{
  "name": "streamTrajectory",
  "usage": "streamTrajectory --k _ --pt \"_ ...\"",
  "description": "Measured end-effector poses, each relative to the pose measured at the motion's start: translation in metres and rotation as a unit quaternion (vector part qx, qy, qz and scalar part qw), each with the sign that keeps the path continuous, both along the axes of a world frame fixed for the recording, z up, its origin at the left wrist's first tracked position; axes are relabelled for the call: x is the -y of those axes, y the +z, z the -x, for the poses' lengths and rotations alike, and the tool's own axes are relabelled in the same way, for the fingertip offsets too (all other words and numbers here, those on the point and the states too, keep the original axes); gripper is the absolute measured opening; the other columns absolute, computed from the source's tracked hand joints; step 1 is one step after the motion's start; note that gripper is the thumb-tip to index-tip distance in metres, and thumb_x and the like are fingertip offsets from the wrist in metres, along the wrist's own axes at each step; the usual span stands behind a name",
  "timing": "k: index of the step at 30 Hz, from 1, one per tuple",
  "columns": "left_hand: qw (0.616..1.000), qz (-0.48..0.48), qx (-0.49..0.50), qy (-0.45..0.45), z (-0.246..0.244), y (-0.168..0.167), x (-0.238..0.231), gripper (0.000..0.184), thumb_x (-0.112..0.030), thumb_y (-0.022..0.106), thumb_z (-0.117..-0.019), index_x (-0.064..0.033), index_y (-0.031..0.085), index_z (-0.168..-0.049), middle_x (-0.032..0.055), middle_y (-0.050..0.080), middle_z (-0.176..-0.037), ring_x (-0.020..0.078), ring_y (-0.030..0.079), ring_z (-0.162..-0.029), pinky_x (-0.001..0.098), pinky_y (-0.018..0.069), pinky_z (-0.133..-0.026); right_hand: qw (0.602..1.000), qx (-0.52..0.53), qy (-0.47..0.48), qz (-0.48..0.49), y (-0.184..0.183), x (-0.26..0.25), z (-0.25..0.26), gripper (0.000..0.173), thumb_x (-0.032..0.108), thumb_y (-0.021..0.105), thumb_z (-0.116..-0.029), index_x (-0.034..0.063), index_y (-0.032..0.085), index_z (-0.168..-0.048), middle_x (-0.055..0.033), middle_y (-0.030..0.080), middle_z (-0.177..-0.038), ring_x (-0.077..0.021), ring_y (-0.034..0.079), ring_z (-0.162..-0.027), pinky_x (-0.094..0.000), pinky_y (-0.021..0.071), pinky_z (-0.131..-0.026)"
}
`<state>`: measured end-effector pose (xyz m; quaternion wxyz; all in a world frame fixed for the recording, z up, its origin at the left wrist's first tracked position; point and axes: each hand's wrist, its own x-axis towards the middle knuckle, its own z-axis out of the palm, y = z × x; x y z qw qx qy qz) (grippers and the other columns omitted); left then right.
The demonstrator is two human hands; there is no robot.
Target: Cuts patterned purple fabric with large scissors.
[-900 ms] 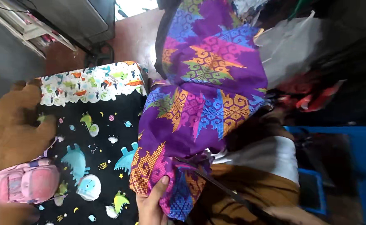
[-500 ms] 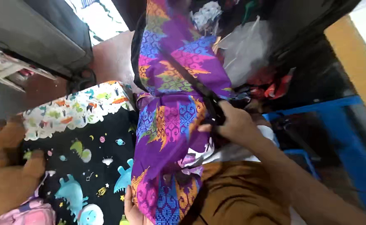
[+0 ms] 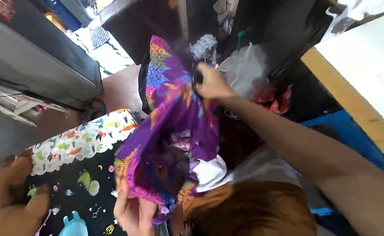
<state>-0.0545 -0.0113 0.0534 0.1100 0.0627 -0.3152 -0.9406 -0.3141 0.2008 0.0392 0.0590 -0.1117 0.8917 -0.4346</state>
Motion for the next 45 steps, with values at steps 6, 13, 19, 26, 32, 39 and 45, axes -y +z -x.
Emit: streamTrajectory --k 6,13,19,26,32,39,45 --pt "0.985 -0.137 0.062 -0.084 -0.013 -0.012 -0.042 0.025 -0.025 0.068 -0.0902 -0.0069 0.078 -0.104 0.0079 0.077 -0.104 0.0177 0.074 -0.101 0.0379 0.0609 -0.089 0.996 -0.054 -0.054 0.054 0.053 -0.065 0.042 0.049 0.024 0.075 -0.0907 0.0005 0.050 -0.126 -0.0119 0.059 -0.102 -0.0180 0.061 -0.085 -0.0394 0.0541 -0.077" --pt "0.881 0.086 0.464 0.018 0.006 -0.066 -0.087 0.023 0.013 0.051 -0.0906 -0.0035 0.052 -0.107 0.0057 0.066 -0.083 0.0096 0.067 -0.068 0.0241 0.0578 -0.058 0.988 0.031 -0.129 -0.076 -0.006 -0.107 -0.038 0.042 0.033 0.070 -0.0960 -0.0052 0.065 -0.112 -0.0281 0.065 -0.099 -0.0447 0.064 -0.094 -0.0665 0.0471 -0.083" --pt "0.920 -0.002 0.391 0.024 0.017 -0.064 -0.080 0.021 -0.008 0.035 -0.0955 -0.0103 0.056 -0.091 0.0033 0.067 -0.077 0.0131 0.070 -0.073 0.0332 0.0611 -0.066 0.978 0.172 -0.064 0.099 -0.024 -0.141 -0.166 0.034 0.035 0.069 -0.0937 0.0066 0.068 -0.113 0.0004 0.068 -0.082 -0.0043 0.060 -0.061 -0.0243 0.0535 -0.055" --pt "0.896 0.178 0.386 -0.124 0.021 -0.074 -0.088 0.025 -0.013 0.056 -0.1034 -0.0031 0.052 -0.126 0.0073 0.072 -0.096 0.0138 0.072 -0.083 0.0322 0.0630 -0.073 0.892 0.409 0.006 0.194 -0.023 -0.173 -0.285 0.057 0.057 0.078 -0.0781 0.0119 0.070 -0.112 0.0117 0.064 -0.079 0.0066 0.057 -0.066 -0.0130 0.0485 -0.059" --pt "0.916 0.183 0.337 -0.116 0.026 -0.073 -0.094 0.031 -0.028 0.033 -0.1120 -0.0073 0.054 -0.122 0.0034 0.072 -0.097 0.0103 0.072 -0.088 0.0307 0.0627 -0.077 0.828 0.524 0.027 0.196 -0.019 -0.190 -0.324 0.068 0.071 0.074 -0.0754 0.0155 0.068 -0.114 0.0121 0.060 -0.075 0.0040 0.055 -0.062 -0.0158 0.0465 -0.055" --pt "0.920 0.174 0.333 -0.108 0.023 -0.073 -0.097 0.035 -0.032 0.031 -0.1122 -0.0081 0.055 -0.121 0.0032 0.072 -0.097 0.0103 0.072 -0.088 0.0306 0.0628 -0.077 0.807 0.555 0.036 0.198 -0.021 -0.198 -0.337 0.059 0.065 0.077 -0.0751 0.0148 0.068 -0.106 0.0117 0.059 -0.073 0.0038 0.055 -0.061 -0.0157 0.0459 -0.055" --pt "0.922 0.156 0.339 -0.105 0.019 -0.072 -0.106 0.035 -0.032 0.031 -0.1122 -0.0074 0.055 -0.120 0.0048 0.071 -0.094 0.0115 0.072 -0.084 0.0313 0.0629 -0.073 0.836 0.497 0.033 0.232 -0.031 -0.182 -0.338 0.060 0.067 0.075 -0.0772 0.0163 0.069 -0.108 0.0130 0.060 -0.074 0.0063 0.054 -0.062 -0.0130 0.0455 -0.055"
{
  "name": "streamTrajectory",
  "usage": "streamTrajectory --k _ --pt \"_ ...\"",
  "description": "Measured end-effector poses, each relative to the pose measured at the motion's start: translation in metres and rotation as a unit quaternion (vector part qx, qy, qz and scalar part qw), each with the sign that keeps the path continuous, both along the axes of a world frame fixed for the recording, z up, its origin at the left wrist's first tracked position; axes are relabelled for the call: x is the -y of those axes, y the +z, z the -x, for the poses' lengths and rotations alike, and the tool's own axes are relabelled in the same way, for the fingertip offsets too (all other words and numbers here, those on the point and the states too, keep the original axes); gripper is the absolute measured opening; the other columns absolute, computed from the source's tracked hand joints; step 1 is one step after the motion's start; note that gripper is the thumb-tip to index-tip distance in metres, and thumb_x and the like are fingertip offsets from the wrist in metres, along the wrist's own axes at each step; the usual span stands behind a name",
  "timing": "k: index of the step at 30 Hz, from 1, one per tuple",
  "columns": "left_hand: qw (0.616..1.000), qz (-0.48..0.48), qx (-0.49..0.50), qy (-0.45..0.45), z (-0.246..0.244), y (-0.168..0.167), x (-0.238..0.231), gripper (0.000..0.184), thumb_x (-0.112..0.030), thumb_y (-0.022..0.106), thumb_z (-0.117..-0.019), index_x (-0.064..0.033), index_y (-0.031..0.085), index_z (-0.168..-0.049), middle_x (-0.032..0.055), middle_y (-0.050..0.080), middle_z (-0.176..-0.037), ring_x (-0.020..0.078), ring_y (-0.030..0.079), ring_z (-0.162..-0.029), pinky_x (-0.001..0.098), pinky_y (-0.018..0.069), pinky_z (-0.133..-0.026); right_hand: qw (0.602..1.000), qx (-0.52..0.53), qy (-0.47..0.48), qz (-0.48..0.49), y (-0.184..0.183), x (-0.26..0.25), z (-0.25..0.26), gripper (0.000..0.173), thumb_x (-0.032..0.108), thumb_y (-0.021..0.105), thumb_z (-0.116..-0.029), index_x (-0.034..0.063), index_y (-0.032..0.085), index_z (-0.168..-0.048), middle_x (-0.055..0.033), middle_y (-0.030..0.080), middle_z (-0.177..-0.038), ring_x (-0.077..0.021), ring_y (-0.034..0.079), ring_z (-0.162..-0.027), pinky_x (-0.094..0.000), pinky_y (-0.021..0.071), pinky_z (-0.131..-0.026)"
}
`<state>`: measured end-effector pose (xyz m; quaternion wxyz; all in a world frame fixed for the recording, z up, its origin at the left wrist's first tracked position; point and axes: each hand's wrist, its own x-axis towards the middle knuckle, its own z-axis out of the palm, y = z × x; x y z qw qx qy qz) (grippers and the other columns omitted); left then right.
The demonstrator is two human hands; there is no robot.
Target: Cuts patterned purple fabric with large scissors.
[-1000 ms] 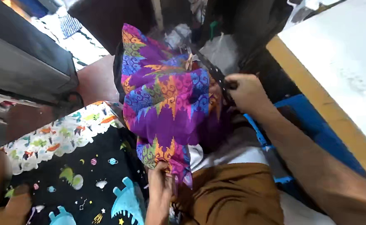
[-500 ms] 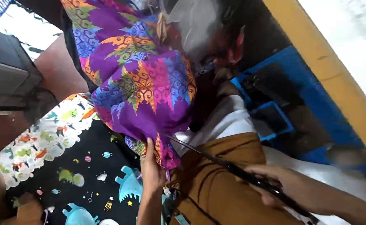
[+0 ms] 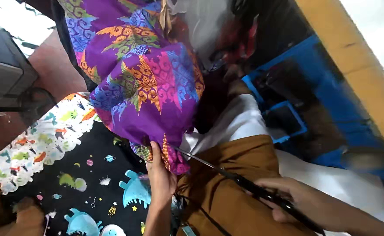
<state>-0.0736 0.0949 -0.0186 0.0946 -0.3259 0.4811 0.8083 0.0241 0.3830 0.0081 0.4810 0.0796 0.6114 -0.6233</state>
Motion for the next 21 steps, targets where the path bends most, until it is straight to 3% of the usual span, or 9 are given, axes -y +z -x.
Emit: streamTrajectory --k 5,12,15,21 --pt "1.000 -0.003 -0.003 0.029 0.002 0.006 -0.014 0.035 -0.032 0.029 -0.1125 -0.0083 0.055 -0.116 0.0029 0.071 -0.090 0.0097 0.072 -0.081 0.0290 0.0625 -0.072 0.999 -0.026 -0.024 -0.029 -0.001 0.024 0.004 0.065 0.067 0.075 -0.0760 0.0143 0.069 -0.114 0.0120 0.061 -0.078 0.0062 0.055 -0.066 -0.0132 0.0468 -0.058" --pt "0.999 -0.019 0.003 0.049 -0.002 0.004 -0.033 0.038 -0.035 0.028 -0.1124 -0.0085 0.055 -0.120 0.0045 0.070 -0.096 0.0117 0.071 -0.089 0.0323 0.0619 -0.078 0.997 -0.033 -0.067 0.016 -0.004 0.042 -0.009 0.069 0.071 0.069 -0.0800 0.0139 0.068 -0.119 0.0113 0.061 -0.078 0.0054 0.055 -0.065 -0.0144 0.0478 -0.058" --pt "0.998 -0.017 0.008 0.058 0.001 0.009 -0.040 0.038 -0.037 0.028 -0.1124 -0.0096 0.054 -0.119 0.0026 0.070 -0.095 0.0103 0.071 -0.087 0.0312 0.0621 -0.076 0.995 -0.024 -0.090 0.023 0.005 0.049 -0.007 0.073 0.070 0.069 -0.0801 0.0101 0.066 -0.121 0.0103 0.059 -0.079 0.0057 0.054 -0.066 -0.0133 0.0468 -0.059" --pt "0.998 -0.028 0.004 0.057 0.001 0.009 -0.047 0.040 -0.037 0.026 -0.1122 -0.0103 0.054 -0.118 0.0023 0.071 -0.094 0.0092 0.072 -0.087 0.0301 0.0625 -0.075 0.991 -0.056 -0.121 -0.012 0.012 0.055 -0.019 0.070 0.067 0.066 -0.0848 0.0053 0.067 -0.117 0.0090 0.062 -0.081 0.0069 0.055 -0.069 -0.0130 0.0476 -0.062"
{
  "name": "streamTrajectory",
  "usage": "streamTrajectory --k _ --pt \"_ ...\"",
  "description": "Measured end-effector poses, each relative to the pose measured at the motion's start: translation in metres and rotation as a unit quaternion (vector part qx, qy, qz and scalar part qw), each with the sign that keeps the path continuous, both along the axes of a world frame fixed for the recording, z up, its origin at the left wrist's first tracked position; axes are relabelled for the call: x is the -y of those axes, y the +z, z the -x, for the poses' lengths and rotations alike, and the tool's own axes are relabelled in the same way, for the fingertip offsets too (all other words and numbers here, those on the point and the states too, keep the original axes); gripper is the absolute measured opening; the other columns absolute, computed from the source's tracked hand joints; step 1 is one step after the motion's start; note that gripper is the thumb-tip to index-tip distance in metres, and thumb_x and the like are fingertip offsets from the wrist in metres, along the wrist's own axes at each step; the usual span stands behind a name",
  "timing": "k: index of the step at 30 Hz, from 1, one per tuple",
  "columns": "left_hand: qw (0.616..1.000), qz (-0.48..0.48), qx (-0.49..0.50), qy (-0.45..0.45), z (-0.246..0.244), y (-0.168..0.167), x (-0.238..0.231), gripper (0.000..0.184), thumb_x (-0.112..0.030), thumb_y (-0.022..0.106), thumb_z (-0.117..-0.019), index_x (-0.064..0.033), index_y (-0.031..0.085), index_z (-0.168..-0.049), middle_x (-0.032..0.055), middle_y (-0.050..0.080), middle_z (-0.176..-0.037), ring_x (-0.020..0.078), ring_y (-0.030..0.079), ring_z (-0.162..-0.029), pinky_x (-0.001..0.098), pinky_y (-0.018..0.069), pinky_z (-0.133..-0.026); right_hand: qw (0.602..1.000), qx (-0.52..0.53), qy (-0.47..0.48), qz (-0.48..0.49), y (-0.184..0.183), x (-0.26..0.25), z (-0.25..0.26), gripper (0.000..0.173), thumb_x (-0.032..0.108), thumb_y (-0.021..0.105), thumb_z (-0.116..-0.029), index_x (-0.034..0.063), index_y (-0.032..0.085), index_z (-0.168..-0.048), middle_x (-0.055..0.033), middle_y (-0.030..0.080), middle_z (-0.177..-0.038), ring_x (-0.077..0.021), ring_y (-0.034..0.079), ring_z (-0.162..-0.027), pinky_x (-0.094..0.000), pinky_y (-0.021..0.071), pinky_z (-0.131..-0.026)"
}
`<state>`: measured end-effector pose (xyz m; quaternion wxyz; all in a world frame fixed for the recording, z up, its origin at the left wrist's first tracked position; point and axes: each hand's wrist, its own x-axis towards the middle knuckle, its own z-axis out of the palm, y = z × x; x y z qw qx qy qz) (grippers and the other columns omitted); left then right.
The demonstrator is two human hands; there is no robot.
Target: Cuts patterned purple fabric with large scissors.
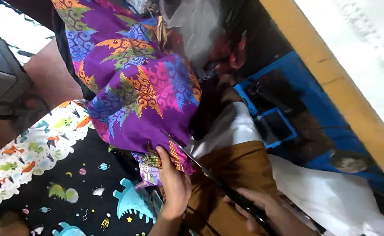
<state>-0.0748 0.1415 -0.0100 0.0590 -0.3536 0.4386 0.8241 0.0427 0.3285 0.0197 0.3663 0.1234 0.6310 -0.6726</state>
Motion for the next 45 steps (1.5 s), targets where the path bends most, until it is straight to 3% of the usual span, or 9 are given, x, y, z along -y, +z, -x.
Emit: streamTrajectory --k 7,16,19,23,28,36,40,45 --pt "1.000 0.006 0.005 0.012 -0.004 -0.002 -0.009 0.043 -0.040 0.025 -0.1119 -0.0110 0.056 -0.114 0.0000 0.070 -0.090 0.0071 0.071 -0.082 0.0272 0.0623 -0.071 0.999 -0.004 -0.025 0.021 0.006 -0.001 -0.006 0.066 0.061 0.064 -0.0902 0.0022 0.066 -0.119 0.0092 0.060 -0.082 0.0073 0.053 -0.070 -0.0126 0.0459 -0.063" --pt "0.999 0.010 -0.037 0.014 -0.008 -0.003 -0.001 0.036 -0.035 0.030 -0.1119 -0.0096 0.055 -0.118 0.0014 0.071 -0.095 0.0084 0.072 -0.088 0.0286 0.0622 -0.078 0.999 0.005 -0.024 0.029 0.006 -0.006 -0.003 0.059 0.056 0.064 -0.0929 0.0017 0.068 -0.116 0.0087 0.064 -0.083 0.0067 0.056 -0.071 -0.0134 0.0478 -0.064" --pt "0.996 0.060 -0.073 -0.002 -0.014 0.001 0.028 0.019 -0.019 0.049 -0.1068 -0.0059 0.059 -0.117 0.0032 0.074 -0.097 0.0103 0.073 -0.089 0.0298 0.0628 -0.080 0.998 0.022 0.006 0.058 0.000 -0.017 0.003 0.058 0.057 0.066 -0.0914 0.0046 0.069 -0.116 0.0111 0.062 -0.079 0.0070 0.054 -0.066 -0.0131 0.0464 -0.061" --pt "0.986 0.145 -0.066 -0.044 -0.026 0.011 0.074 0.027 -0.001 0.071 -0.0890 -0.0064 0.061 -0.114 0.0008 0.077 -0.096 0.0104 0.074 -0.088 0.0307 0.0636 -0.081 0.988 0.061 0.067 0.129 -0.014 -0.027 0.026 0.058 0.060 0.069 -0.0878 0.0121 0.069 -0.120 0.0133 0.062 -0.076 0.0056 0.053 -0.059 -0.0140 0.0456 -0.053" --pt "0.983 0.168 -0.056 -0.055 -0.034 0.020 0.103 0.031 0.004 0.070 -0.0872 -0.0059 0.060 -0.115 -0.0002 0.077 -0.097 0.0105 0.074 -0.089 0.0307 0.0635 -0.083 0.981 0.045 0.160 0.094 -0.018 -0.025 0.063 0.063 0.066 0.067 -0.0846 0.0140 0.069 -0.121 0.0138 0.061 -0.077 0.0065 0.052 -0.061 -0.0134 0.0451 -0.054" --pt "0.991 0.115 -0.058 -0.048 -0.038 0.023 0.127 0.034 0.004 0.074 -0.0842 -0.0081 0.063 -0.113 0.0005 0.077 -0.097 0.0112 0.075 -0.089 0.0307 0.0636 -0.083 0.977 0.027 0.203 0.067 -0.017 -0.025 0.085 0.055 0.060 0.071 -0.0857 0.0139 0.070 -0.116 0.0158 0.064 -0.082 0.0086 0.054 -0.065 -0.0123 0.0465 -0.058" --pt "0.986 0.098 -0.082 -0.105 -0.039 0.022 0.152 0.039 0.003 0.078 -0.0790 -0.0138 0.067 -0.113 -0.0027 0.077 -0.101 0.0089 0.074 -0.092 0.0297 0.0632 -0.085 0.963 0.017 0.265 0.040 -0.015 -0.035 0.114 0.061 0.064 0.075 -0.0791 0.0143 0.071 -0.113 0.0158 0.067 -0.086 0.0096 0.059 -0.074 -0.0127 0.0508 -0.065" --pt "0.979 0.086 -0.081 -0.168 -0.032 0.024 0.170 0.043 0.006 0.077 -0.0770 -0.0162 0.069 -0.113 -0.0037 0.077 -0.102 0.0080 0.073 -0.095 0.0291 0.0622 -0.087 0.934 0.007 0.357 0.025 -0.021 -0.035 0.163 0.062 0.072 0.076 -0.0713 0.0227 0.072 -0.108 0.0162 0.064 -0.075 0.0078 0.057 -0.062 -0.0127 0.0488 -0.055"
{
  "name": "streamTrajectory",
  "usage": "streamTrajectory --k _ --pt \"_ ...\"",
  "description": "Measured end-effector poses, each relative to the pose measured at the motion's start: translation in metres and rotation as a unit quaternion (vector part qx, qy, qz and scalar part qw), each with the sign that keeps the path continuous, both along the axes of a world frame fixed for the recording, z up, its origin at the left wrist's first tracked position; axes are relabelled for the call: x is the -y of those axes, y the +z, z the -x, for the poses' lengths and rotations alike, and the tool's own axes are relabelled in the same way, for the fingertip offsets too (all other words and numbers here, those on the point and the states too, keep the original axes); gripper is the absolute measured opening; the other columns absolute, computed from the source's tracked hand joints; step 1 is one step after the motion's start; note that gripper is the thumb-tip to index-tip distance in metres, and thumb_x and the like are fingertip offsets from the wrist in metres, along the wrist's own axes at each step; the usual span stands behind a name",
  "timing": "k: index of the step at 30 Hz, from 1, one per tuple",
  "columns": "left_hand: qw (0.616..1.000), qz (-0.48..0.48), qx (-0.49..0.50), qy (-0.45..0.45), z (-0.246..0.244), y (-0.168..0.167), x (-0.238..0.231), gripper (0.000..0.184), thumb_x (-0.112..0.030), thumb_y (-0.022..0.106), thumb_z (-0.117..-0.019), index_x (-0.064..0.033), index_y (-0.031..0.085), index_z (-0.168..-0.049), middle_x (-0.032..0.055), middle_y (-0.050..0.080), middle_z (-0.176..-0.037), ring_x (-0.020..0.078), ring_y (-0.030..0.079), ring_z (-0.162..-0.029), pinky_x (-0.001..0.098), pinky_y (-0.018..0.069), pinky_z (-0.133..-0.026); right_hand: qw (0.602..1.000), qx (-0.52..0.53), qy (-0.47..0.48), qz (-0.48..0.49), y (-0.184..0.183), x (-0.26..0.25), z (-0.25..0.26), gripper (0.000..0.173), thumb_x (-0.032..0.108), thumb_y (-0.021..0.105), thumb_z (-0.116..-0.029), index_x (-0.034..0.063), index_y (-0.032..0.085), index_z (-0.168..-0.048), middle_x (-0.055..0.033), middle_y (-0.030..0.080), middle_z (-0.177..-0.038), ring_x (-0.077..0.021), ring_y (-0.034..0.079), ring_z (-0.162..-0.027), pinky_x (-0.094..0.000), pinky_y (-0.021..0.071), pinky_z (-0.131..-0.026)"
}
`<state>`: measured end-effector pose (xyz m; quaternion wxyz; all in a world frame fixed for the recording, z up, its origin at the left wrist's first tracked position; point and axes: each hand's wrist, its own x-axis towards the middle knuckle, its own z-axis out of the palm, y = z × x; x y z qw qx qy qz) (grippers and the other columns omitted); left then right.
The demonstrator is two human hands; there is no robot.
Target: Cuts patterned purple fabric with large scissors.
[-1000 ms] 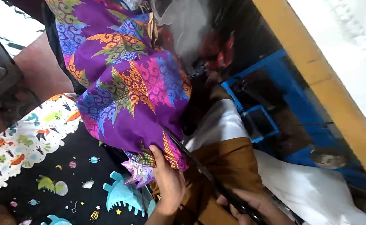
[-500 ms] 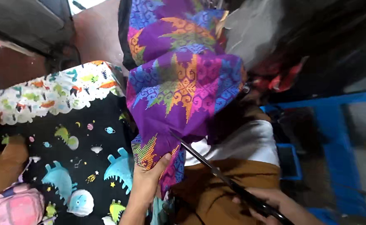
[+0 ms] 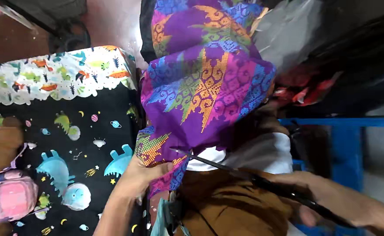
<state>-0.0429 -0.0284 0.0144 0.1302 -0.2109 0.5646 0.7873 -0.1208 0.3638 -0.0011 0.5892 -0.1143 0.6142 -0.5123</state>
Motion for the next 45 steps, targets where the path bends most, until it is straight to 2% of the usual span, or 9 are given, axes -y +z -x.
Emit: streamTrajectory --k 2,8,17,23,28,33,36,40,45 --pt "1.000 -0.003 -0.001 -0.019 0.002 0.000 0.005 0.042 0.006 0.076 -0.0780 -0.0180 0.070 -0.112 -0.0043 0.077 -0.102 0.0077 0.073 -0.095 0.0291 0.0622 -0.087 1.000 -0.013 0.020 0.001 0.001 0.004 0.016 0.058 0.073 0.076 -0.0702 0.0238 0.071 -0.102 0.0173 0.061 -0.072 0.0088 0.054 -0.060 -0.0110 0.0459 -0.053" --pt "0.997 -0.019 -0.014 -0.079 0.007 0.001 0.020 0.042 0.004 0.074 -0.0799 -0.0212 0.071 -0.113 -0.0078 0.077 -0.105 0.0045 0.072 -0.097 0.0265 0.0611 -0.088 0.997 -0.022 0.074 -0.015 0.006 0.007 0.046 0.061 0.078 0.073 -0.0676 0.0246 0.072 -0.098 0.0171 0.061 -0.071 0.0080 0.055 -0.060 -0.0114 0.0457 -0.052" --pt "0.988 -0.030 -0.013 -0.152 0.009 0.001 0.038 0.041 -0.002 0.077 -0.0812 -0.0232 0.070 -0.115 -0.0091 0.076 -0.106 0.0034 0.071 -0.097 0.0256 0.0607 -0.088 0.988 -0.068 0.134 0.019 0.014 0.005 0.075 0.054 0.068 0.075 -0.0755 0.0233 0.072 -0.106 0.0173 0.063 -0.072 0.0096 0.055 -0.059 -0.0098 0.0452 -0.052" --pt "0.989 -0.050 -0.027 -0.138 0.008 0.006 0.036 0.040 -0.002 0.076 -0.0828 -0.0239 0.070 -0.116 -0.0085 0.076 -0.106 0.0040 0.072 -0.097 0.0259 0.0609 -0.088 0.977 -0.137 0.153 0.049 0.015 0.002 0.083 0.054 0.068 0.074 -0.0775 0.0214 0.073 -0.105 0.0155 0.067 -0.074 0.0097 0.057 -0.062 -0.0109 0.0469 -0.053" --pt "0.990 -0.057 -0.043 -0.124 0.006 0.009 0.026 0.039 -0.003 0.077 -0.0828 -0.0253 0.072 -0.114 -0.0098 0.076 -0.107 0.0026 0.071 -0.098 0.0249 0.0605 -0.089 0.982 -0.103 0.145 0.068 0.016 0.009 0.080 0.050 0.065 0.076 -0.0775 0.0227 0.073 -0.104 0.0164 0.063 -0.071 0.0095 0.054 -0.059 -0.0098 0.0436 -0.051" --pt "0.985 -0.079 -0.063 -0.140 0.005 0.009 0.024 0.042 -0.003 0.077 -0.0845 -0.0253 0.070 -0.120 -0.0094 0.075 -0.112 0.0039 0.071 -0.103 0.0262 0.0595 -0.092 0.982 -0.115 0.139 0.064 0.020 0.015 0.076 0.051 0.068 0.075 -0.0761 0.0235 0.072 -0.101 0.0171 0.063 -0.071 0.0102 0.055 -0.060 -0.0097 0.0442 -0.051" --pt "0.984 -0.080 -0.073 -0.138 0.005 0.010 0.023 0.042 -0.003 0.076 -0.0854 -0.0253 0.070 -0.120 -0.0093 0.075 -0.113 0.0039 0.070 -0.103 0.0263 0.0592 -0.093 0.980 -0.115 0.141 0.074 0.018 0.011 0.075 0.048 0.066 0.076 -0.0775 0.0233 0.072 -0.100 0.0170 0.063 -0.071 0.0101 0.054 -0.059 -0.0096 0.0436 -0.050" --pt "0.992 -0.055 -0.087 -0.071 0.000 0.012 0.011 0.041 -0.003 0.077 -0.0840 -0.0255 0.071 -0.118 -0.0087 0.076 -0.111 0.0041 0.071 -0.102 0.0266 0.0598 -0.092 0.978 -0.131 0.132 0.095 0.014 0.005 0.065 0.047 0.063 0.071 -0.0835 0.0205 0.071 -0.104 0.0151 0.063 -0.071 0.0104 0.054 -0.060 -0.0094 0.0439 -0.051" --pt "0.992 0.004 -0.125 0.018 -0.007 0.008 -0.014 0.040 -0.005 0.079 -0.0833 -0.0232 0.068 -0.118 -0.0102 0.076 -0.109 0.0038 0.071 -0.100 0.0272 0.0605 -0.091 0.985 -0.118 0.104 0.073 0.016 0.000 0.045 0.047 0.061 0.071 -0.0846 0.0181 0.072 -0.103 0.0145 0.063 -0.072 0.0107 0.055 -0.062 -0.0097 0.0446 -0.054"
